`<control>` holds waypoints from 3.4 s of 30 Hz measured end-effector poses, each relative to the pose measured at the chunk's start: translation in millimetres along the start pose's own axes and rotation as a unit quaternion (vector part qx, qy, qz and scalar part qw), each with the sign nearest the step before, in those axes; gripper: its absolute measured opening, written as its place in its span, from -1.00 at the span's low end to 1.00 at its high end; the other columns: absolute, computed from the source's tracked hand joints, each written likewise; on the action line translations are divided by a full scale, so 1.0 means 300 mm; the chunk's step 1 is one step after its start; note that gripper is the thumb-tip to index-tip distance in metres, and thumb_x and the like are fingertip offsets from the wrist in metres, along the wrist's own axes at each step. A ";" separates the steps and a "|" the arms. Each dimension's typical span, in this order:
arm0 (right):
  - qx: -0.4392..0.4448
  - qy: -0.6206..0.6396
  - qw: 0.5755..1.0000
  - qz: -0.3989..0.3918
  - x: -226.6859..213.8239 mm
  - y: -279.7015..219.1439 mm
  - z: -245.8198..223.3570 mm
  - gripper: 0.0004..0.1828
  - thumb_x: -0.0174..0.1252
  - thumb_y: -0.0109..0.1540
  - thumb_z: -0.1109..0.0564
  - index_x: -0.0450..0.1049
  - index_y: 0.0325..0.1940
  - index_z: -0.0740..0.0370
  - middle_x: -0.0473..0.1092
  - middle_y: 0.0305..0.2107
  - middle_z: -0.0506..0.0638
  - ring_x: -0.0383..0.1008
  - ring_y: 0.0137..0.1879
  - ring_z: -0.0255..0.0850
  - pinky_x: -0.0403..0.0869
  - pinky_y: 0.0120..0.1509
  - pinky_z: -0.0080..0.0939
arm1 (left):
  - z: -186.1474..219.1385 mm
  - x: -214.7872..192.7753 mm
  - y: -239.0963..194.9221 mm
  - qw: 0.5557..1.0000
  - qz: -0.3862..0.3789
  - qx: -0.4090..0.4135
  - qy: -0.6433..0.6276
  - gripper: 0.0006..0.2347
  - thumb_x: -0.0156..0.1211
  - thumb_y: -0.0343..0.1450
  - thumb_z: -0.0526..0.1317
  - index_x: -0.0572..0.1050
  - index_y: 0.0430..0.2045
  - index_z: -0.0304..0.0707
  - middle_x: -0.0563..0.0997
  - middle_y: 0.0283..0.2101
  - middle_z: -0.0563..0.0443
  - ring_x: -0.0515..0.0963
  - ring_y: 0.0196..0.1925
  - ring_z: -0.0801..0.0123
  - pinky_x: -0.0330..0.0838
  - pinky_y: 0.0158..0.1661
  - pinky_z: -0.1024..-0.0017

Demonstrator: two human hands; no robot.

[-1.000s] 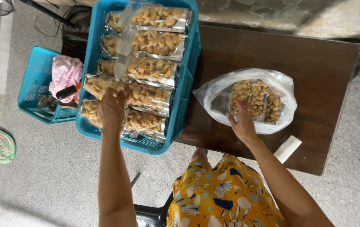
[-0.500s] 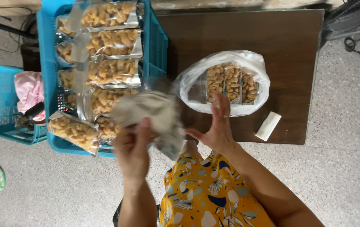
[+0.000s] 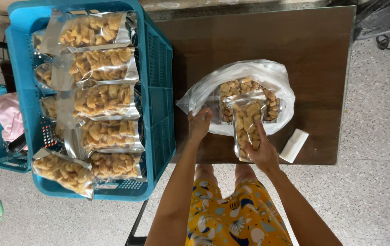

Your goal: The person unpacks a roll of white plastic bags and places one on a table. They then transfer multiple pre-sealed packets of snacks from a blue basket into the white bag, arranging them in rows.

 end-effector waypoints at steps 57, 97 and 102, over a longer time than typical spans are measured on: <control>-0.567 0.004 0.809 0.151 -0.021 -0.374 -0.837 0.34 0.39 0.09 -0.38 -0.39 0.63 -0.07 -0.20 0.44 0.26 -0.18 0.59 0.18 -0.14 0.67 0.33 | 0.450 -1.190 -1.079 0.883 0.440 0.117 -0.110 -0.61 0.16 0.65 -0.13 0.43 -0.64 -0.22 0.55 -0.54 0.06 0.40 -0.62 0.60 0.27 -0.52 0.52; -0.051 -0.072 0.996 -0.005 0.425 0.419 -0.458 -0.13 0.20 0.24 -0.12 -0.02 0.55 0.01 0.31 0.03 0.46 0.51 -0.04 0.27 0.54 -0.03 0.25 | -0.410 0.022 -0.110 0.993 0.117 0.002 -0.006 -0.37 0.13 0.48 -0.21 -0.05 0.41 -0.39 0.17 0.38 -0.60 0.25 0.34 -0.46 0.19 0.24 -0.12; -0.076 -0.173 0.980 0.062 0.584 0.440 -0.376 -0.16 0.22 0.21 -0.01 0.05 0.51 0.17 0.35 -0.05 0.32 0.35 0.04 0.18 0.28 0.10 0.25 | -0.264 -0.054 -0.167 0.991 0.012 -0.131 0.009 -0.34 0.10 0.43 -0.28 -0.06 0.45 -0.24 0.18 0.40 -0.51 0.22 0.40 -0.35 0.18 0.30 -0.05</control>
Point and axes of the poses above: each hand's wrist, its own y-axis towards the middle knuckle, its own x-axis out of the palm, z = x × y, the point moved 6 cm from there along y, towards the middle knuckle
